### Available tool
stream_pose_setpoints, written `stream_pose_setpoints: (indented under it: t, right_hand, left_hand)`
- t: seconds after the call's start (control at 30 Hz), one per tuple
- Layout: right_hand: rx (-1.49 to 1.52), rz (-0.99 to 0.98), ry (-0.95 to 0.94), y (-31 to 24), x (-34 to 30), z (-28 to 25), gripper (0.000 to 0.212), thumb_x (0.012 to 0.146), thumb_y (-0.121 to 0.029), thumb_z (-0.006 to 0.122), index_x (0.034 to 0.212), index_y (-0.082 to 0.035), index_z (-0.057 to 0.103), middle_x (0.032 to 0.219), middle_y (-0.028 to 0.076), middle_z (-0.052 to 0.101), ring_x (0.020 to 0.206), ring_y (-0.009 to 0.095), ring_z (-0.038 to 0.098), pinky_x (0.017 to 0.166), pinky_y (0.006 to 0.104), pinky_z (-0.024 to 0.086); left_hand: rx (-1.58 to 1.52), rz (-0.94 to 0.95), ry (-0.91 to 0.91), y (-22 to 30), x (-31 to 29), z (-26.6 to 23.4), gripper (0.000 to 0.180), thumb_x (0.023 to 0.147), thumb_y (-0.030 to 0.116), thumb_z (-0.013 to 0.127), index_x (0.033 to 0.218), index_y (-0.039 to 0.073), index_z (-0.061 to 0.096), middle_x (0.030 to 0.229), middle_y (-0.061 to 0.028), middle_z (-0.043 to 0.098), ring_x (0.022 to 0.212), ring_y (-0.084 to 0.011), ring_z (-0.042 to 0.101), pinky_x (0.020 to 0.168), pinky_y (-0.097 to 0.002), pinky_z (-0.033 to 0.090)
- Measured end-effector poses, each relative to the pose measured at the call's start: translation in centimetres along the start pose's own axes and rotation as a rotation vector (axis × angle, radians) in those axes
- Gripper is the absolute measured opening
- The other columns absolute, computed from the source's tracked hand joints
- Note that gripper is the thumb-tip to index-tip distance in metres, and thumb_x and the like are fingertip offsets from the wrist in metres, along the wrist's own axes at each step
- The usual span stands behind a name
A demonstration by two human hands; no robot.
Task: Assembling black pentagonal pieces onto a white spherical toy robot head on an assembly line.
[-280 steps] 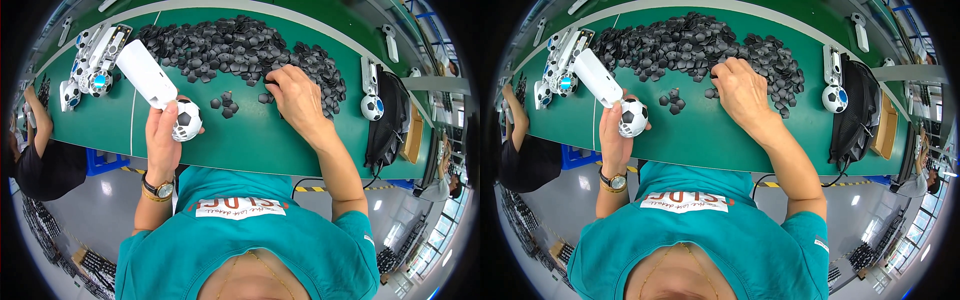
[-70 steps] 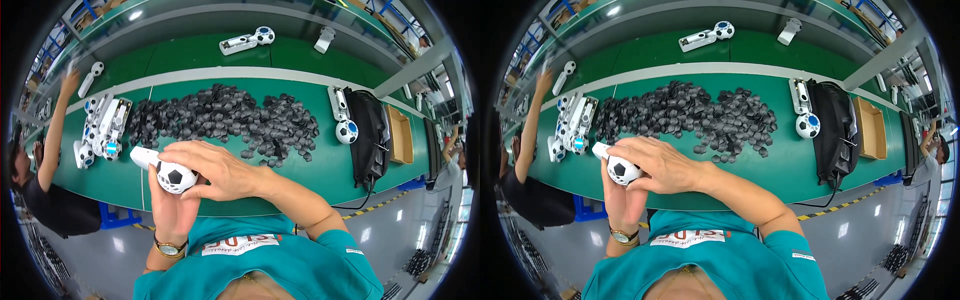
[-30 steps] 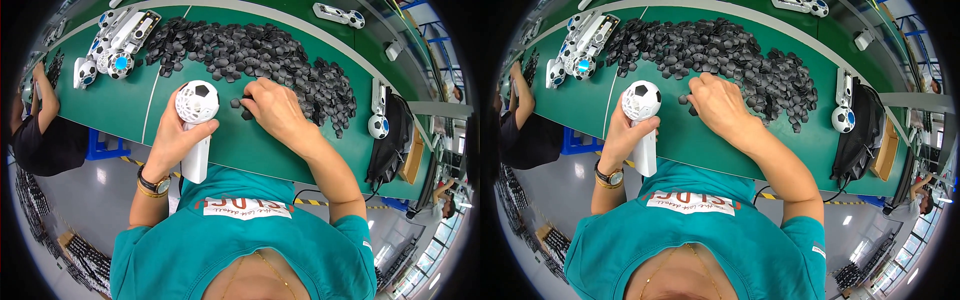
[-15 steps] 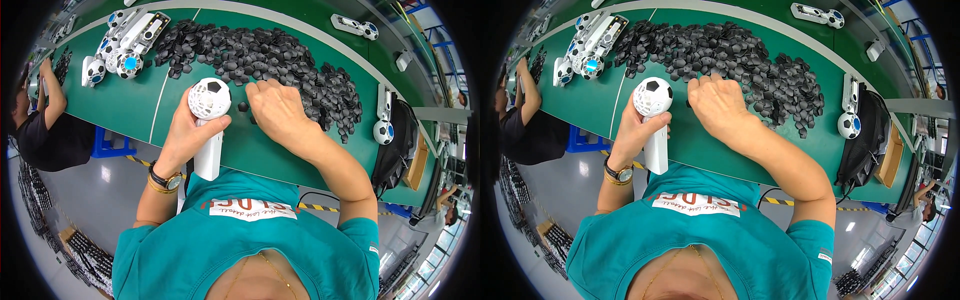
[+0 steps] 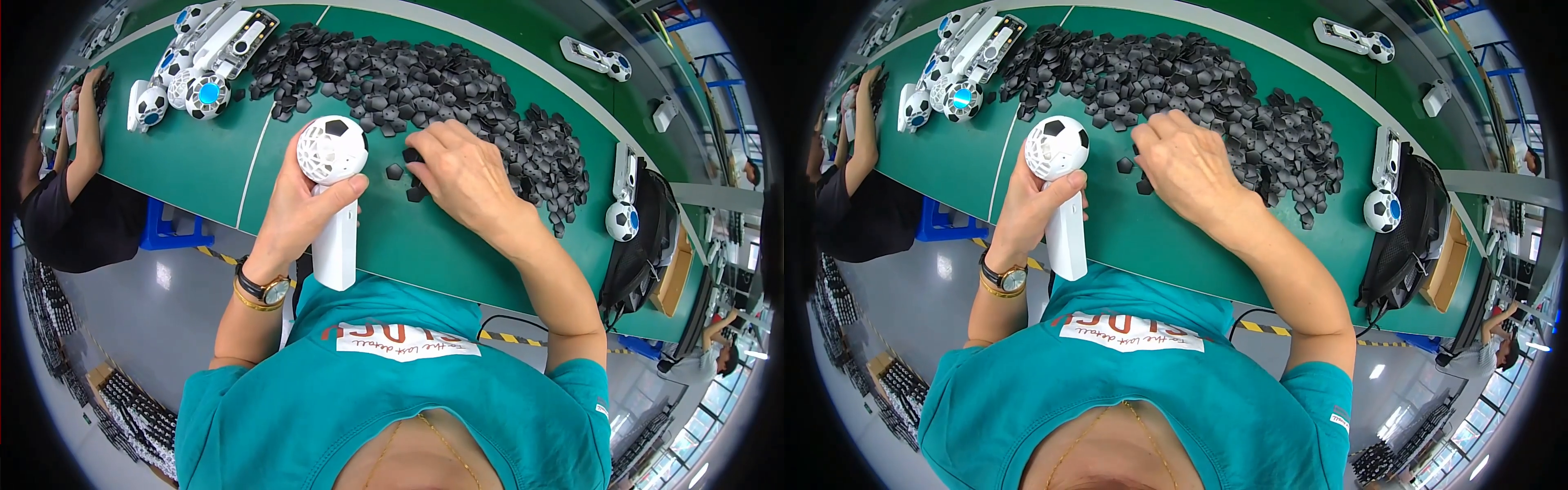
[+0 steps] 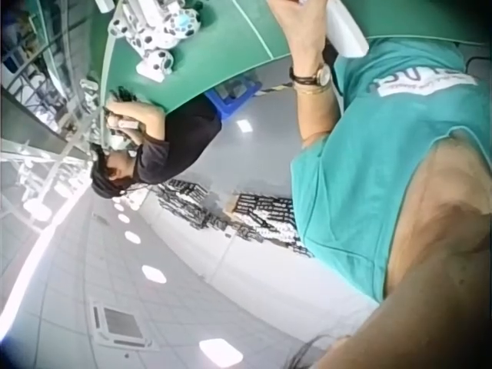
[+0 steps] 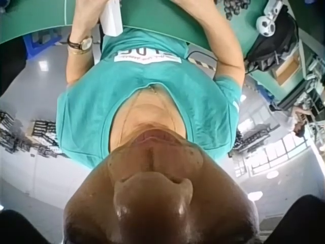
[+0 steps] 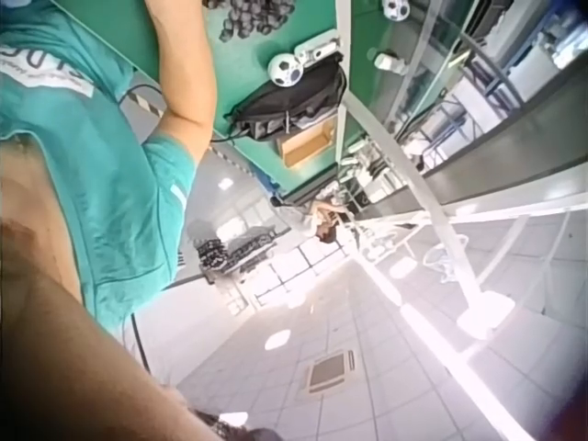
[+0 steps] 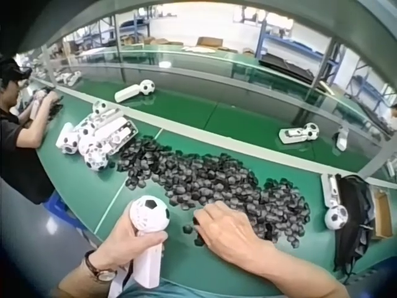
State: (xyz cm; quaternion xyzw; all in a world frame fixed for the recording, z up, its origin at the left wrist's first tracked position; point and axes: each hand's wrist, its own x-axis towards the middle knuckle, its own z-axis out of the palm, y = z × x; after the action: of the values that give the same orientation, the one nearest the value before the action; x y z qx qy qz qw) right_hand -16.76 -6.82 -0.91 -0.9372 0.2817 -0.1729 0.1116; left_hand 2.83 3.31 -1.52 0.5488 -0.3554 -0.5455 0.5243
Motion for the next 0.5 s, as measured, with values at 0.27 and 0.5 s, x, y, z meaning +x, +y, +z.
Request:
stream_pose_setpoints:
  t: [0.27, 0.5]
  right_hand:
    - [-0.211, -0.114, -0.092, -0.7, 0.4, 0.7, 0.021, 0.069, -0.003, 0.059, 0.090, -0.001, 0.062, 0.079, 0.009, 0.057, 0.079, 0.027, 0.060, 0.060, 0.0372, 0.052]
    - [0.242, 0.120, 0.075, -0.6, 0.9, 0.3, 0.017, 0.077, -0.003, 0.066, 0.093, 0.000, 0.064, 0.078, 0.011, 0.062, 0.066, 0.018, 0.059, 0.057, 0.0288, 0.050]
  left_hand:
    - [-0.148, -0.093, -0.067, 0.5, -0.3, 0.1, 0.070, 0.082, 0.012, 0.070, 0.136, 0.007, 0.026, 0.100, -0.0077, 0.057, 0.072, -0.0150, 0.063, 0.059, -0.0314, 0.056]
    - [-0.280, -0.009, -0.074, 0.4, -0.4, 1.1, 0.067, 0.086, 0.009, 0.065, 0.137, 0.009, 0.022, 0.109, -0.0092, 0.054, 0.078, -0.0164, 0.063, 0.064, -0.0335, 0.057]
